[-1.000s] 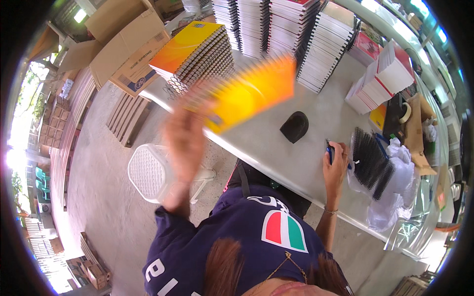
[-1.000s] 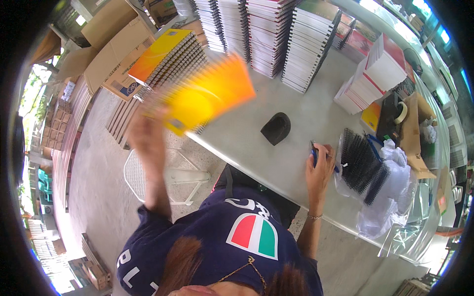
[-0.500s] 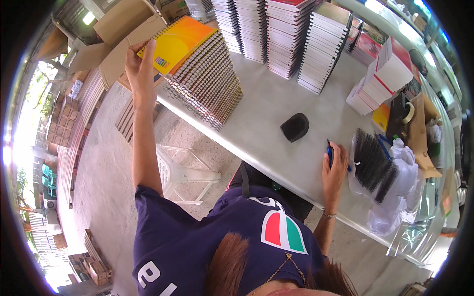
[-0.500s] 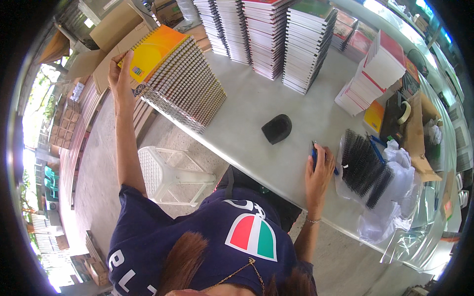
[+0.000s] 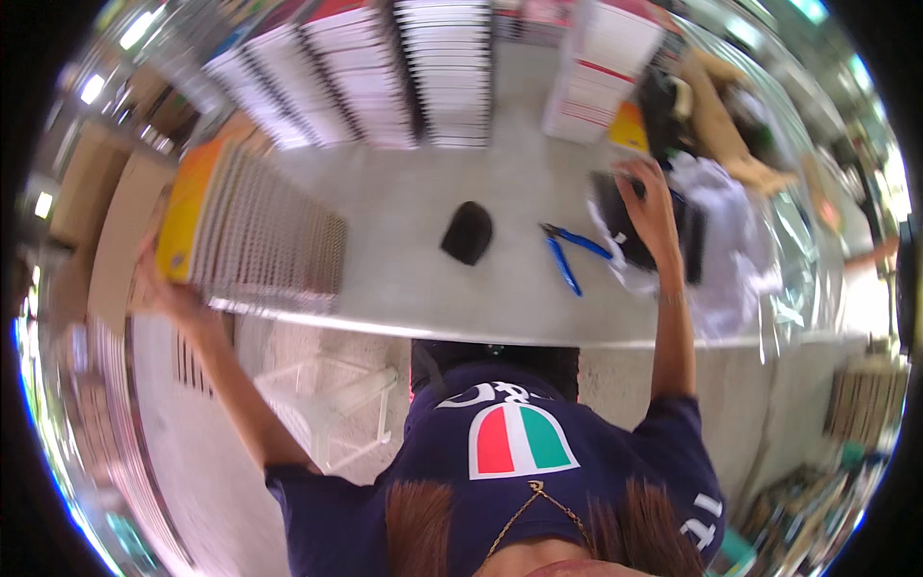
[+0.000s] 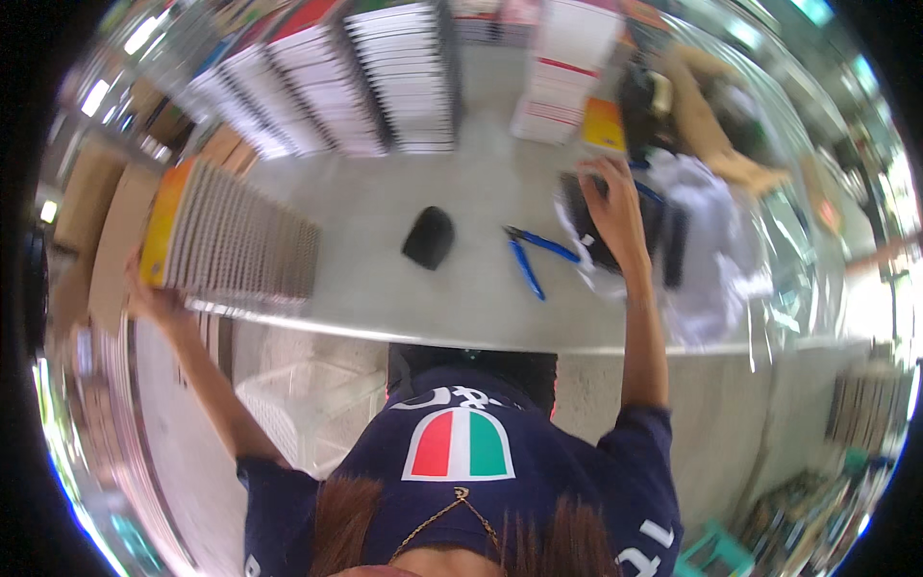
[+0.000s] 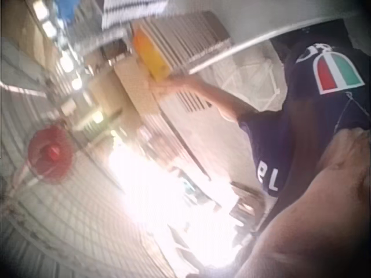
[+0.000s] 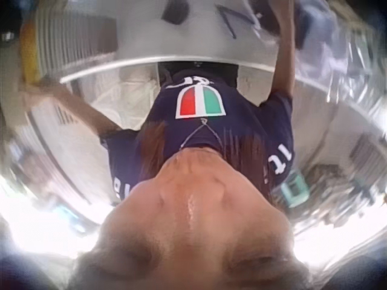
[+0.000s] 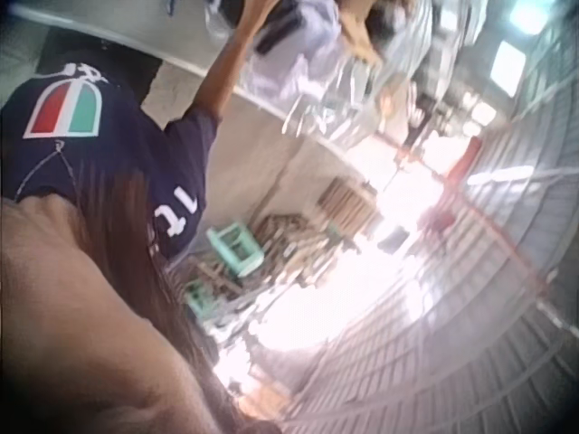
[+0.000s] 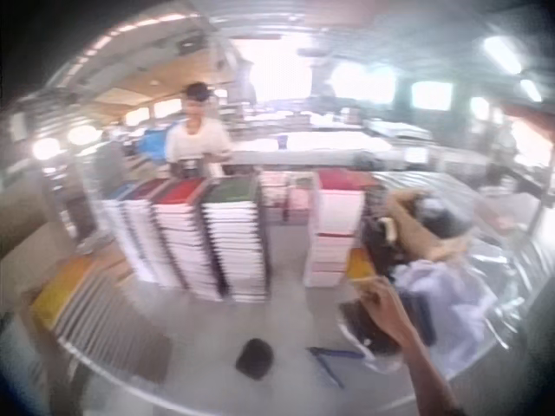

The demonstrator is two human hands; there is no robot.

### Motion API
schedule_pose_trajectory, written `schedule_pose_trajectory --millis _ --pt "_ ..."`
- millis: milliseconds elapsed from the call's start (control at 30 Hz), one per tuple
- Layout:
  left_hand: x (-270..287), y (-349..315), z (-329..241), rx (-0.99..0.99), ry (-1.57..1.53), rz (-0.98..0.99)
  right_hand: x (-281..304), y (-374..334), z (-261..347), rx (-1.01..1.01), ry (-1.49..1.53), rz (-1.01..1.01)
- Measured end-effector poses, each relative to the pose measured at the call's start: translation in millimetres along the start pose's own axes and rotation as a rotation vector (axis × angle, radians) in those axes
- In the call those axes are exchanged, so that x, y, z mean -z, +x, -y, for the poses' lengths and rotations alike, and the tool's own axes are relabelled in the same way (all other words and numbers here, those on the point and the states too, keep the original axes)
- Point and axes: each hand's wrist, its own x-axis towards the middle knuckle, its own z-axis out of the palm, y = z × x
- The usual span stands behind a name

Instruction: The person repeatedly picks up a small spiral notebook and a black plastic cover, aligns them, and uses blue pliers to crimp the spiral binding. The person then places the finished notebook onto a stack on the table. This process is repeated for several notebooks.

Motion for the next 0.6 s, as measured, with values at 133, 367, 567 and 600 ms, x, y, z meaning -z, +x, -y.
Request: schedule_pose_trajectory --millis 133,367,567,600 --pt "20 -3 -22 -0.530 0.587 -0.069 12 44 -87 -0.194 -0.279 -0.074" --pt "24 -82 -55 -0.968 0.381 -0.330 -29 93 -176 -0.350 -0.748 0.291" --pt "10 -184 -21 -0.883 0.514 -0.064 -93 117 -202 -1.050 -0.617 0.172" --pt "-7 -201 -26 -0.747 0.505 0.087 -95 122 -211 -1.119 -0.571 0.110"
